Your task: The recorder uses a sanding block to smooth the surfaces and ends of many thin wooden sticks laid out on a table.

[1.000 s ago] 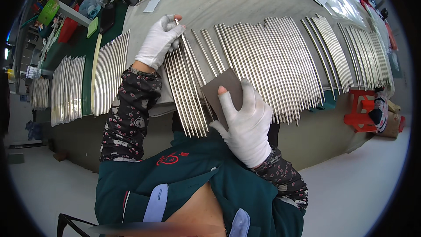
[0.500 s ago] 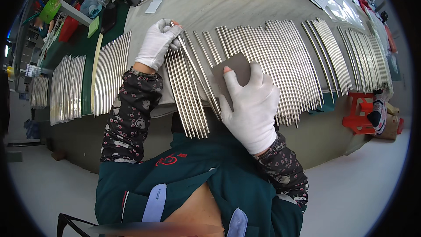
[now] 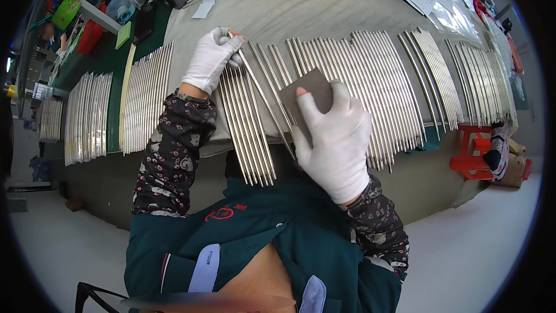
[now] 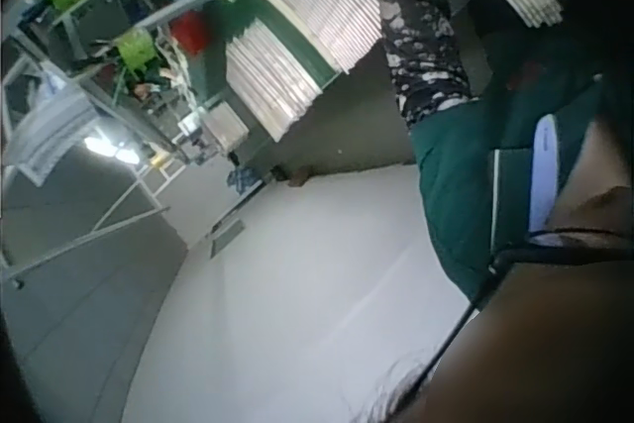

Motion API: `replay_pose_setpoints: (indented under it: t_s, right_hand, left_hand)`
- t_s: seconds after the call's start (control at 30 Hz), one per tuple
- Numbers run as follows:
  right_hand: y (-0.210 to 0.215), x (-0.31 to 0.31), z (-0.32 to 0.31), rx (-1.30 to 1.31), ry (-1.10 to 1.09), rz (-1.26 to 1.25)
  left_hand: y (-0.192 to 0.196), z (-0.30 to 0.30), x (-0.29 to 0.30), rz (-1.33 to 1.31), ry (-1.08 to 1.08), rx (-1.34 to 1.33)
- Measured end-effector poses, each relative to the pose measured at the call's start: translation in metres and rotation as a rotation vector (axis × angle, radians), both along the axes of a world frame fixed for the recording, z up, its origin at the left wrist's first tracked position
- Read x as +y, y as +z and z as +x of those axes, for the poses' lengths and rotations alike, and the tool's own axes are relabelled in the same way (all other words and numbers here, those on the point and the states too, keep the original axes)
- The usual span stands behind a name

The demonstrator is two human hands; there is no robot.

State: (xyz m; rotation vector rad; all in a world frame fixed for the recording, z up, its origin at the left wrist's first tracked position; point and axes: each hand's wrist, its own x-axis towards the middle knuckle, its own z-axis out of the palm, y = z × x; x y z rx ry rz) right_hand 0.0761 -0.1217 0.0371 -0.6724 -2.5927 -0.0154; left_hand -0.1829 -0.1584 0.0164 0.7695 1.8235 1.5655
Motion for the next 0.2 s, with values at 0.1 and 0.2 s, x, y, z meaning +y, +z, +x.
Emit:
replay_pose_setpoints:
  t_s: [0.1,0.2]
  right_hand:
    - [-0.004,-0.018,-0.005,-0.061,0.242,-0.152]
    - [-0.009,0.006,0.001,-0.080,-0.059,-0.094]
  left_hand:
    - [0.001,-0.001,0.000,0.002,-0.004,0.004]
    - [0.001,0.000,-0.001,-0.016,-0.006,0.009]
